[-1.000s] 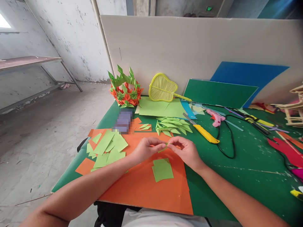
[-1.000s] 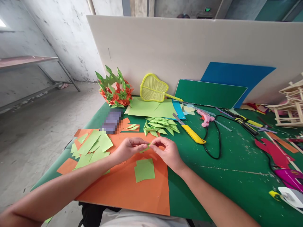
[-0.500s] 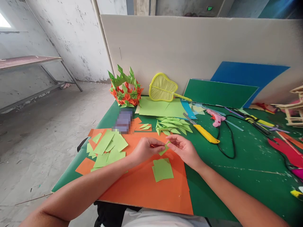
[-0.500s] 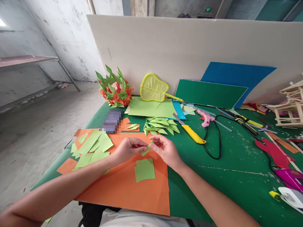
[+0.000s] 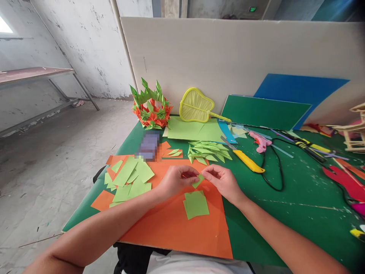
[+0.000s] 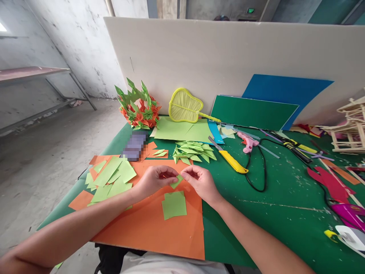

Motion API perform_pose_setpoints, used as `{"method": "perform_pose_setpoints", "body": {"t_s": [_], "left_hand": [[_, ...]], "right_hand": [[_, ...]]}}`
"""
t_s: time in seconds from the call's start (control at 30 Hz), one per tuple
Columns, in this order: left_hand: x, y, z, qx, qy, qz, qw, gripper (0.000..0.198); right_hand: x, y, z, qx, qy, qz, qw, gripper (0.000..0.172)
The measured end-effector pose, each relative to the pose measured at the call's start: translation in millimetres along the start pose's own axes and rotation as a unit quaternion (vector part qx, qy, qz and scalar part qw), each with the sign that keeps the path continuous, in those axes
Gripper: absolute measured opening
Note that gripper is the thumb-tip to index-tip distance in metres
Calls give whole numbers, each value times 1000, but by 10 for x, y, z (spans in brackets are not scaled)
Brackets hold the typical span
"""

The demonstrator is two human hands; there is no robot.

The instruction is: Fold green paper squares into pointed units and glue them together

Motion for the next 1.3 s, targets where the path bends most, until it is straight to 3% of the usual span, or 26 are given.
{"method": "perform_pose_setpoints", "body": {"t_s": [0.4, 0.57, 0.67, 0.8, 1.03, 1.3], "left_hand": [[2, -10, 9, -21, 7, -6, 1000, 21], [-95, -134, 98, -37, 11, 11, 999, 17], [-159, -224, 150, -61, 6, 14, 998, 16], [-174, -302, 162, -73, -10, 27, 997, 19], [-126, -121, 175, -176, 22, -40, 983, 14], [-109, -13, 153, -267, 29, -84, 960, 11]], "right_hand": [[7, -17, -18, 35, -2, 13, 999, 25], [27, -188, 75, 159, 43, 131, 978, 19], [63, -293, -21, 246, -7, 212, 946, 18], [97, -289, -177, 290, -86, 255, 918, 26], [115, -226, -300, 320, -149, 256, 900, 29], [112, -198, -327, 327, -162, 247, 898, 30]]}}
Point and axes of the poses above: each hand's wrist, its own x-axis away from the middle knuckle, its own z-axis out of the back of the hand, y = z × x, the point moved 8 cm from there along -x, towards the middle knuckle, and after that the axes turned 3 degrees about -x, right-handed, at the moved point
